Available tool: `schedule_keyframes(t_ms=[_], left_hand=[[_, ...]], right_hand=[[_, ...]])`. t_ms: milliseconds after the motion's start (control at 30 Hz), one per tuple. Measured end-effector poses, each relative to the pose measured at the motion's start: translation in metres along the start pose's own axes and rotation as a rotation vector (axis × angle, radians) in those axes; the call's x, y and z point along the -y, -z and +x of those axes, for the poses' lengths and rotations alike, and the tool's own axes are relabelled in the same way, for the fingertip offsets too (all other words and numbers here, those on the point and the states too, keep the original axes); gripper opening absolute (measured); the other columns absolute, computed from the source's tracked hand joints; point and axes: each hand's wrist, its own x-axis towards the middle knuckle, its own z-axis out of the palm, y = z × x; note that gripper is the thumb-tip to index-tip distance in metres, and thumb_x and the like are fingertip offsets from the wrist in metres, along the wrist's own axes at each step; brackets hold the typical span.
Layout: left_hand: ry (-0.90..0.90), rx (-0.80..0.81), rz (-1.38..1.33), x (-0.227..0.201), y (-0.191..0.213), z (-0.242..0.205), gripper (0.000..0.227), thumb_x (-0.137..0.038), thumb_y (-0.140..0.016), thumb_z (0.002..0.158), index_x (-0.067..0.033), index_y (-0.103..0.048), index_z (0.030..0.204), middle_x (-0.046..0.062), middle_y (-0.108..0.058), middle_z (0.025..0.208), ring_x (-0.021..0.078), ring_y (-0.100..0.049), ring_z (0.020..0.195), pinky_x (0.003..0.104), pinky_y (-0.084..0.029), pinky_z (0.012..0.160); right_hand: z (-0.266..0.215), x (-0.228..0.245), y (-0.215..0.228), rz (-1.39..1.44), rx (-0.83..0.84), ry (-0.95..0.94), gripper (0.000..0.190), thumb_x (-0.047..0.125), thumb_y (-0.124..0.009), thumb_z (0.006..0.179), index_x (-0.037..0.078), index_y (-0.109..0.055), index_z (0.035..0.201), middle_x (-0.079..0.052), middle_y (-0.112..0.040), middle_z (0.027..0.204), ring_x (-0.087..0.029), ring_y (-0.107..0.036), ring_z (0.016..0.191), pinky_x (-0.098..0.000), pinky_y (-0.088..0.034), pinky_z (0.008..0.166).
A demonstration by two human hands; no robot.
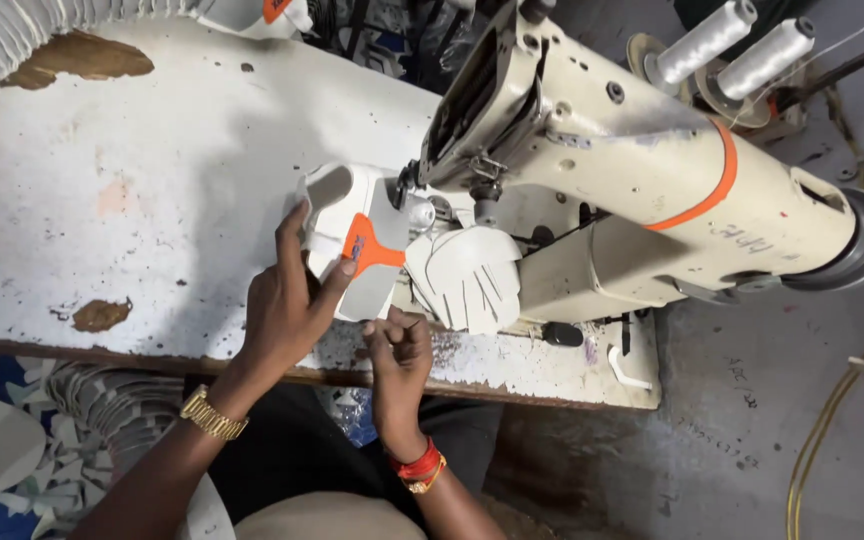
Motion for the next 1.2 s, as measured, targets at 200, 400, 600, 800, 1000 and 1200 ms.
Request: schedule_keyframes(t_ms=[200,400,600,800,1000,1200], left_hand=[[0.073,0.287,0.198,-0.043,0.019,-0.008,0.087,-0.043,-0.067,0.096,-0.0128,-0.025,0.167,0.016,-0.071,0.089,0.0302,-0.070,0.065,0.039,-0.054,0.064],[-0.265,0.280,-0.512,0.000,0.007,0.010,0.060,-0.023,-0.075,0.094,-0.0036,-0.053,0.146,0.016,-0.061,0.146,0.0237,-0.057,0.135,0.036,-0.047,0.110],[-0.043,0.297,-0.612,-0.008,0.001,0.037,0.061,-0.016,-0.074,0.086,-0.0087,-0.052,0.143,0.012,-0.052,0.150,0.0232,-0.058,0.130,0.034,-0.054,0.104],[0.062,0.241,-0.724,-0.006,-0.019,0.078,0.057,-0.009,-0.071,0.085,-0.0056,-0.048,0.137,0.013,-0.048,0.147,0.0238,-0.064,0.121,0.033,-0.056,0.100],[-0.018,0.177,-0.710,-0.015,-0.023,0.099,0.050,0.000,-0.065,0.093,-0.0023,-0.050,0.140,0.015,-0.054,0.143,0.0195,-0.060,0.121,0.030,-0.055,0.098],[-0.012,0.186,-0.771,0.000,-0.036,0.114,0.060,0.002,-0.063,0.092,-0.0028,-0.041,0.147,0.012,-0.042,0.153,0.0188,-0.052,0.133,0.029,-0.051,0.105]], right_hand=[[-0.016,0.040,-0.009,0.136,0.106,-0.061,0.017,-0.006,-0.067,0.099,-0.002,-0.063,0.115,-0.008,-0.071,0.098,-0.011,-0.064,0.086,-0.0278,-0.053,0.080],[-0.020,0.037,-0.022,0.000,0.008,-0.072,0.019,-0.005,-0.070,0.093,-0.001,-0.063,0.110,-0.002,-0.069,0.095,-0.008,-0.060,0.083,-0.0241,-0.050,0.071],[0.011,0.048,-0.034,-0.194,0.030,0.116,0.020,-0.004,-0.068,0.096,-0.003,-0.060,0.115,-0.002,-0.063,0.095,-0.008,-0.061,0.088,-0.0230,-0.053,0.078],[0.060,0.053,-0.036,-0.120,0.026,0.075,0.025,-0.006,-0.062,0.097,-0.003,-0.061,0.122,0.000,-0.059,0.092,-0.006,-0.058,0.083,-0.0211,-0.051,0.074],[0.081,0.055,-0.036,-0.128,0.035,0.065,0.022,-0.005,-0.061,0.098,-0.003,-0.061,0.120,0.000,-0.067,0.085,-0.006,-0.063,0.080,-0.0212,-0.051,0.075],[0.086,0.059,-0.030,-0.128,0.010,0.082,0.016,0.000,-0.067,0.098,-0.003,-0.062,0.113,-0.002,-0.071,0.087,-0.007,-0.063,0.080,-0.0236,-0.052,0.076]])
